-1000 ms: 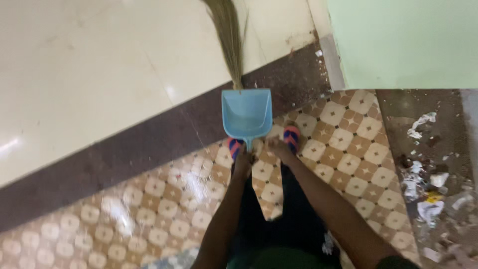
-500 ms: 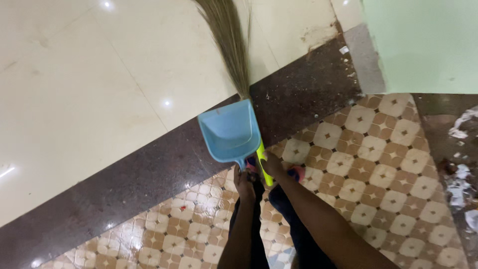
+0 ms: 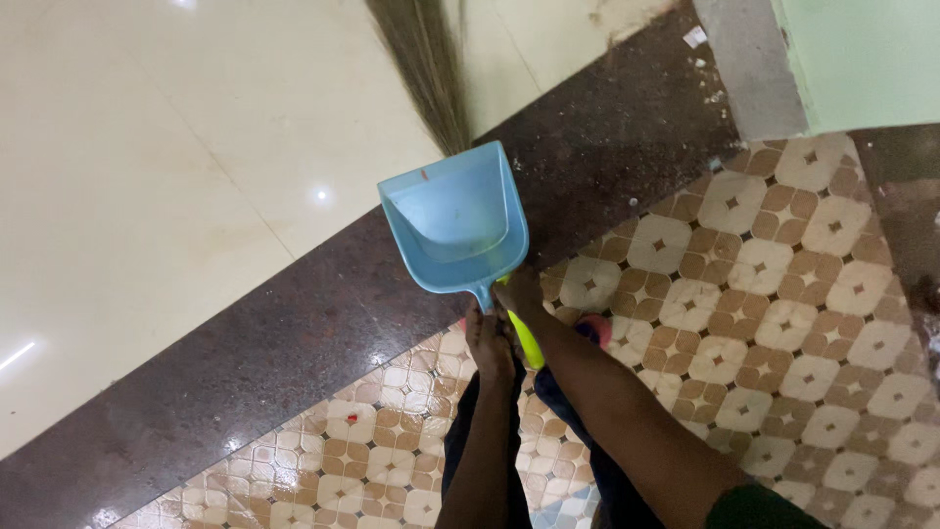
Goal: The person sweeps debris from the floor into a dustpan and then empties the dustpan into a red bucket.
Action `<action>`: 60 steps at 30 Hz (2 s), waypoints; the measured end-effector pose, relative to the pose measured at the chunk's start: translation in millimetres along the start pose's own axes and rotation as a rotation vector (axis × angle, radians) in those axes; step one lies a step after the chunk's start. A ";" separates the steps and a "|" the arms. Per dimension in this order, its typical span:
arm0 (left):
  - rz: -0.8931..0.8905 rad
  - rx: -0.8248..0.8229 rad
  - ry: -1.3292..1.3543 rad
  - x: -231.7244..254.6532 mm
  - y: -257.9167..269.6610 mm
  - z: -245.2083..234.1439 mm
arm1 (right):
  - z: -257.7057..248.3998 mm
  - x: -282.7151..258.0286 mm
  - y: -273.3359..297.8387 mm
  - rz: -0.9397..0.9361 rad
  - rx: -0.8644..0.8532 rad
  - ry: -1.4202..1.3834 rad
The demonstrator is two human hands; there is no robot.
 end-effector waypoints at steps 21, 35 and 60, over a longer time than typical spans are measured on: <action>-0.128 -0.228 -0.134 -79.5 106.3 19.8 | -303.5 44.3 192.5 -0.113 0.095 -0.593; -0.119 -0.215 -0.361 -1.4 160.7 79.9 | -474.0 92.3 304.4 0.232 0.133 -0.344; -0.409 -0.281 -0.047 -28.9 307.5 215.2 | -580.4 116.6 347.2 0.349 -0.303 -0.987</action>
Point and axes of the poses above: each hand's wrist, its own y-axis away from the middle knuckle, its own z-axis out of the palm, x = y × z, the point moved 5 cm from there along -y, towards the middle knuckle, and after that the axes turned 13 degrees about -y, right-handed, at the moved point
